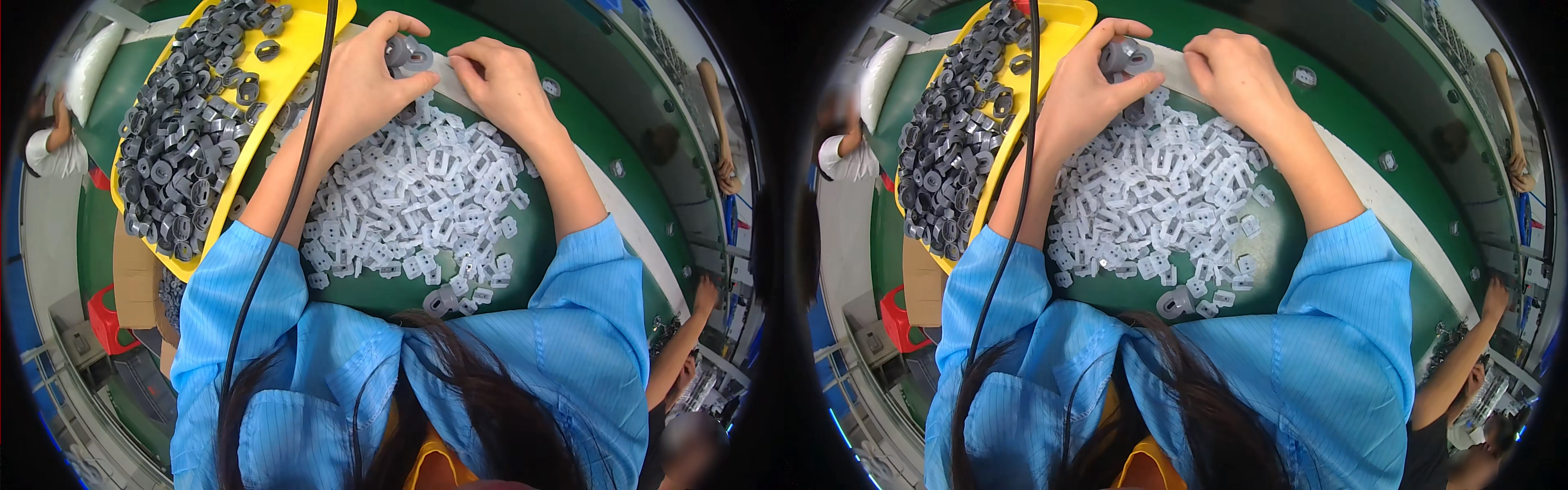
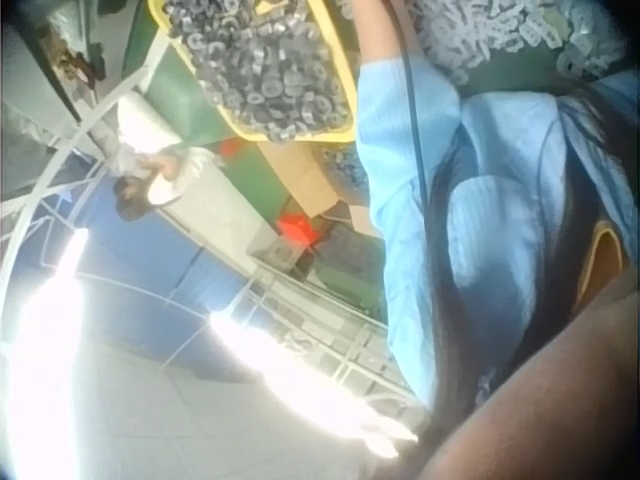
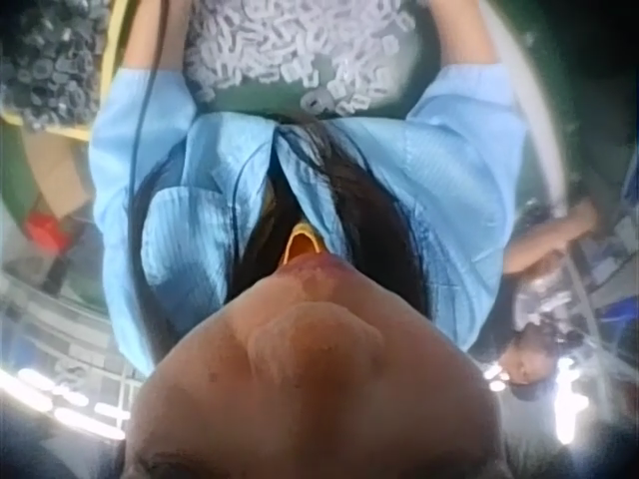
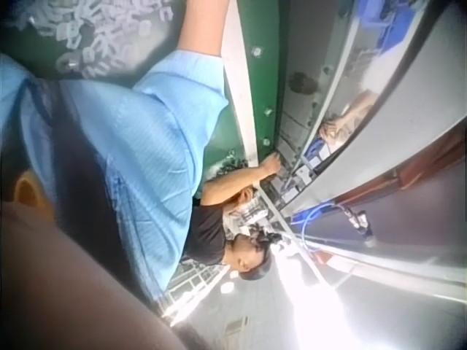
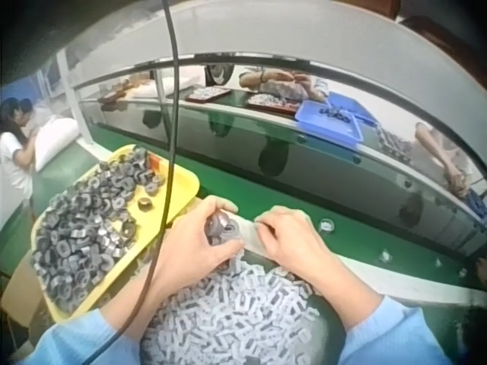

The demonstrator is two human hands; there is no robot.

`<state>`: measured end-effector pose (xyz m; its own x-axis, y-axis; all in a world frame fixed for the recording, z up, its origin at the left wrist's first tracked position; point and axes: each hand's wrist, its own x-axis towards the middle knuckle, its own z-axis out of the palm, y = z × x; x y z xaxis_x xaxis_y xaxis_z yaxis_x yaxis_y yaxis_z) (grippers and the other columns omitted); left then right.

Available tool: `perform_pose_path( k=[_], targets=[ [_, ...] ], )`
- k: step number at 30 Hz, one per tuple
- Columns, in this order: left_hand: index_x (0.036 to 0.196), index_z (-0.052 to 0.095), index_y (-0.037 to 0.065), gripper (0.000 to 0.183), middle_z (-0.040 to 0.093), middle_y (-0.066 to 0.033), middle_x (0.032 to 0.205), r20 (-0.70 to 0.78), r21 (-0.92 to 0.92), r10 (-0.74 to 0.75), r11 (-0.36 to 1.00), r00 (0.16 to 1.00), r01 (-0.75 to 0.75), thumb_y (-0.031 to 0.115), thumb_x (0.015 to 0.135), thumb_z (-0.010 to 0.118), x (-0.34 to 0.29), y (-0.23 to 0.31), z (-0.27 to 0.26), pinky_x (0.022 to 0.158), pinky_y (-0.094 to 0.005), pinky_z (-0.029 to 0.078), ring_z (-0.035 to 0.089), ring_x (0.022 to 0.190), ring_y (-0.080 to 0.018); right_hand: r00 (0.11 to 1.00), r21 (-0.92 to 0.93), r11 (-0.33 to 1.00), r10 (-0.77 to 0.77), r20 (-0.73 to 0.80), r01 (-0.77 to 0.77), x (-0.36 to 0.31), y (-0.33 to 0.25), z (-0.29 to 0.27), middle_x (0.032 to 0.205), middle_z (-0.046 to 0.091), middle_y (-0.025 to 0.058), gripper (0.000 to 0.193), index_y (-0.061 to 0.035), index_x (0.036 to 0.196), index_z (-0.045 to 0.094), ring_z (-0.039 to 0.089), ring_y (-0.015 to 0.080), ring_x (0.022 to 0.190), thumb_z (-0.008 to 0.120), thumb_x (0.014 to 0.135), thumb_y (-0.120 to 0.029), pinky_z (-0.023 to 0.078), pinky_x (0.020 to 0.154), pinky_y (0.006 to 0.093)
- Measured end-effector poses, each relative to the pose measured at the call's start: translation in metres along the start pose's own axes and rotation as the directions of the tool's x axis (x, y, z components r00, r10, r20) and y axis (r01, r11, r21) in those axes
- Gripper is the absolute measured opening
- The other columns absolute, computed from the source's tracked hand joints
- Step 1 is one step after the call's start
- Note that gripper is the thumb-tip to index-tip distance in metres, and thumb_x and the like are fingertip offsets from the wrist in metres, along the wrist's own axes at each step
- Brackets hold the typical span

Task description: The person assembles small grey plastic housing units by hand, inserting white internal components into them.

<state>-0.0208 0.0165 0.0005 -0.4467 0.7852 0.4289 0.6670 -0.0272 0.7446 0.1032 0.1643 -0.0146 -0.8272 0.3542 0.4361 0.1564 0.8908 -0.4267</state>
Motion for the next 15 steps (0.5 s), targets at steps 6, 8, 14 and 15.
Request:
perform_pose_path(
  k=[6,8,14,15],
  targets=[
    [0.1,0.061,0.003,0.032,0.06,-0.0035,0.079,0.149,-0.25,-0.198,0.94,0.969,0.23,0.03,0.084,0.065,0.003,0.005,-0.018,0.058,-0.0221,0.042,0.052,0.064,-0.0078,0.936,0.618,0.703,0.261,0.236,-0.352,0.008,-0.008,-0.027,0.078,0.064,0.0035,0.021,-0.0019,0.096,0.068,0.06,0.0099,0.071,0.059,0.087,-0.018,0.047,0.063,0.027],
    [0.097,0.063,0.003,0.042,0.06,-0.0003,0.079,0.305,-0.336,-0.285,0.861,0.909,0.382,0.043,0.095,0.048,0.005,0.01,-0.018,0.054,-0.0179,0.037,0.045,0.06,-0.0031,0.955,0.816,0.499,0.119,0.27,-0.293,0.008,-0.019,-0.035,0.077,0.062,0.0019,0.016,-0.0039,0.095,0.067,0.057,0.012,0.07,0.061,0.085,-0.015,0.046,0.063,0.0272],
    [0.107,0.056,0.002,0.039,0.061,-0.005,0.086,0.382,-0.659,-0.296,0.577,0.876,0.482,0.038,0.099,0.041,0.002,0.023,-0.013,0.054,-0.0209,0.041,0.05,0.06,-0.0081,0.966,0.696,0.671,0.152,0.209,-0.256,0.011,-0.046,-0.043,0.098,0.062,0.007,0.019,-0.0018,0.099,0.064,0.055,0.0146,0.088,0.058,0.091,-0.017,0.045,0.076,0.0282],
    [0.107,0.056,0.002,0.039,0.061,-0.005,0.086,0.388,-0.655,-0.298,0.577,0.872,0.489,0.038,0.099,0.041,0.0,0.022,-0.012,0.054,-0.0209,0.041,0.05,0.06,-0.0081,0.894,0.659,0.612,0.222,0.388,-0.438,0.013,-0.051,-0.046,0.113,0.059,0.0132,0.016,-0.0024,0.1,0.062,0.057,0.0234,0.103,0.056,0.09,-0.014,0.047,0.085,0.0362]
  ],
)
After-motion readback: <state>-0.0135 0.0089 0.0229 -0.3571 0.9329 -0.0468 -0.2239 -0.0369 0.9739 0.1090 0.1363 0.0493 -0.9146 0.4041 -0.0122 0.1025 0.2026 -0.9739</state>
